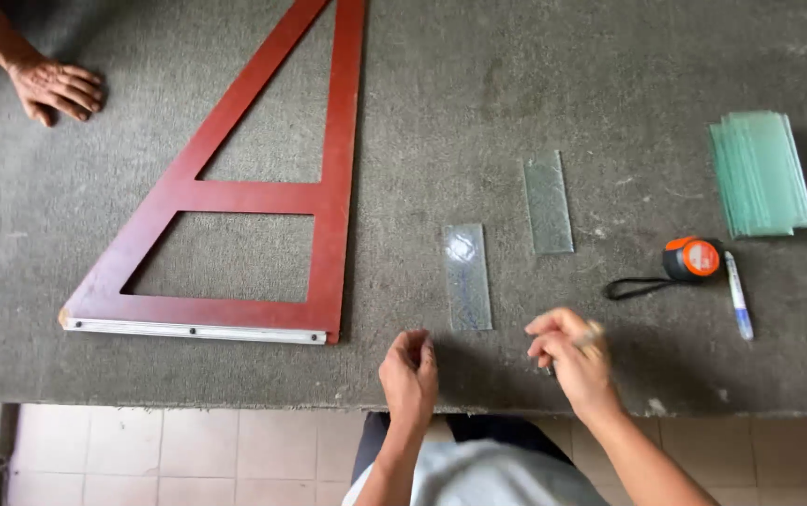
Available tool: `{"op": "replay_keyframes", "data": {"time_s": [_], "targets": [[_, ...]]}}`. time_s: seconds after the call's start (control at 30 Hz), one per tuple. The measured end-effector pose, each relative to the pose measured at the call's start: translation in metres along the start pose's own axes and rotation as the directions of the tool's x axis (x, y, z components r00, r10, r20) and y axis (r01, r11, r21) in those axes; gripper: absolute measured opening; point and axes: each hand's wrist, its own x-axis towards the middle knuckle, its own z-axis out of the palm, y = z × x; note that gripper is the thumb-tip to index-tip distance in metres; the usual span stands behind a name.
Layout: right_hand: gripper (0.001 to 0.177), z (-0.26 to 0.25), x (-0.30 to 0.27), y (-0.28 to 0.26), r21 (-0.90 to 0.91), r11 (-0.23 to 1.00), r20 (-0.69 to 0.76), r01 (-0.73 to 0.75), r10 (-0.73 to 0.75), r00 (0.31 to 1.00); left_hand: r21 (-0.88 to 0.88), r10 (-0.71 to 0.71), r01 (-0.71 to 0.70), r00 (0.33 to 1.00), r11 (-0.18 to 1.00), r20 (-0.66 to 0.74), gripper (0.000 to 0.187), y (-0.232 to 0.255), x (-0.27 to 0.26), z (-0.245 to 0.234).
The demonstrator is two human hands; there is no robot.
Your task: Manually score and break small pieces of glass using a glass cutter tool.
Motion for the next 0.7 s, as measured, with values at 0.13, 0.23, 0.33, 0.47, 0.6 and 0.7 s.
{"op": "replay_keyframes", "data": {"time_s": [0.13,0.23,0.33,0.47,0.6,0.7], "targets": [[0.029,0.011,0.013,0.011,-0.044,0.948,0.003,-0.316,0.316,0.949,-0.112,-0.19,0.201,0.976,0.973,0.102,0.02,0.014,0.004,0.01],[0.027,0.026,0.02,0.0,-0.105,0.927,0.002,-0.359,0.361,0.932,0.025,-0.339,0.34,0.923,0.94,0.183,0.02,0.026,0.013,0.016],[0.021,0.036,0.023,-0.007,-0.098,0.906,-0.091,-0.412,0.405,0.91,0.075,-0.299,0.29,0.939,0.954,0.172,0.018,0.026,0.015,0.024],[0.018,0.037,0.04,0.029,-0.132,0.85,-0.153,-0.51,0.491,0.858,0.177,-0.31,0.285,0.941,0.942,0.135,0.018,-0.001,0.028,0.042],[0.015,0.034,0.033,-0.009,-0.11,0.836,0.008,-0.538,0.542,0.84,-0.379,-0.28,0.488,0.828,0.786,0.485,0.012,0.002,0.037,0.026],[0.019,0.033,0.03,0.008,0.122,0.855,0.133,-0.504,0.489,0.862,-0.4,-0.218,0.605,0.699,0.688,0.681,0.009,0.012,0.043,0.01]]}}
